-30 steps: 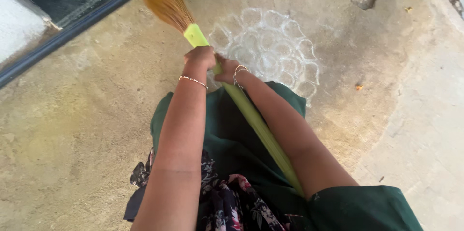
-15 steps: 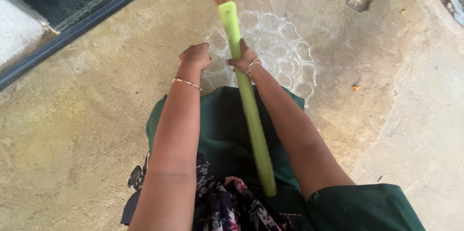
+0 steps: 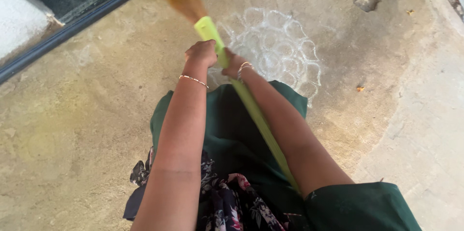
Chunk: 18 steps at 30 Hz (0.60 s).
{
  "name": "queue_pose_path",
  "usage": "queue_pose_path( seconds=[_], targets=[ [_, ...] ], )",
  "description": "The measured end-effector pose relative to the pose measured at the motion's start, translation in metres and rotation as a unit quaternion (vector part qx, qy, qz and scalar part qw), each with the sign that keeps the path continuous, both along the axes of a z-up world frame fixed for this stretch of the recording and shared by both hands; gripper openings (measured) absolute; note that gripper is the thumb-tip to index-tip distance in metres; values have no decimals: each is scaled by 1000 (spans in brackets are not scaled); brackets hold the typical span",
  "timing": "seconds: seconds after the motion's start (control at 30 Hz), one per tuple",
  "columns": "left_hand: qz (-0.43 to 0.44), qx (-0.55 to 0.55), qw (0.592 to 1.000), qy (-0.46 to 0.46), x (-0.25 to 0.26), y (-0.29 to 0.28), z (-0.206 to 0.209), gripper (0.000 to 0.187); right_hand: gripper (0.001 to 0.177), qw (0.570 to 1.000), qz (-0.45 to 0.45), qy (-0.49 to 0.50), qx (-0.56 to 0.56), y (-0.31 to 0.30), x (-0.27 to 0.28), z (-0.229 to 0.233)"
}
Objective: The person sweeps the concrete floor near a set of black stairs using a broom, moving the broom back and forth to collect dust near the wall and steps.
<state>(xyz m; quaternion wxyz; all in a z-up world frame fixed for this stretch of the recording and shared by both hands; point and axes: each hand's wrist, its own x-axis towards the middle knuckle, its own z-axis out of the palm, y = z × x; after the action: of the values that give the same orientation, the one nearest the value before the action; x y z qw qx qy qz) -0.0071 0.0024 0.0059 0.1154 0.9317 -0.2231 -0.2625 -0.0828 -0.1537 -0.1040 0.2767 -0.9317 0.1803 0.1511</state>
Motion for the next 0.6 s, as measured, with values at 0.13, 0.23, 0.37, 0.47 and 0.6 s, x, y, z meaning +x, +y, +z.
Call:
queue_pose_path(
  seconds=[0.13, 0.23, 0.37, 0.47, 0.6],
  targets=[
    [8, -5, 1000, -7, 1, 5, 3, 54, 105, 994, -101, -9, -34, -21, -4, 19],
    [9, -13, 1000, -1, 3, 12, 3, 52, 105, 990, -135, -3, -46, -26, -14, 38],
    [23, -31, 999, -12, 10, 8, -5, 54, 103, 993, -87, -69, -33, -10, -22, 69],
    [13, -42, 999, -24, 8, 2, -15, 51, 102, 996, -74, -29, 46, 14, -26, 89],
    [-15, 8, 1000, -7, 3, -3, -13, 35, 102, 996, 79, -40, -5, 41, -19, 69]
  ],
)
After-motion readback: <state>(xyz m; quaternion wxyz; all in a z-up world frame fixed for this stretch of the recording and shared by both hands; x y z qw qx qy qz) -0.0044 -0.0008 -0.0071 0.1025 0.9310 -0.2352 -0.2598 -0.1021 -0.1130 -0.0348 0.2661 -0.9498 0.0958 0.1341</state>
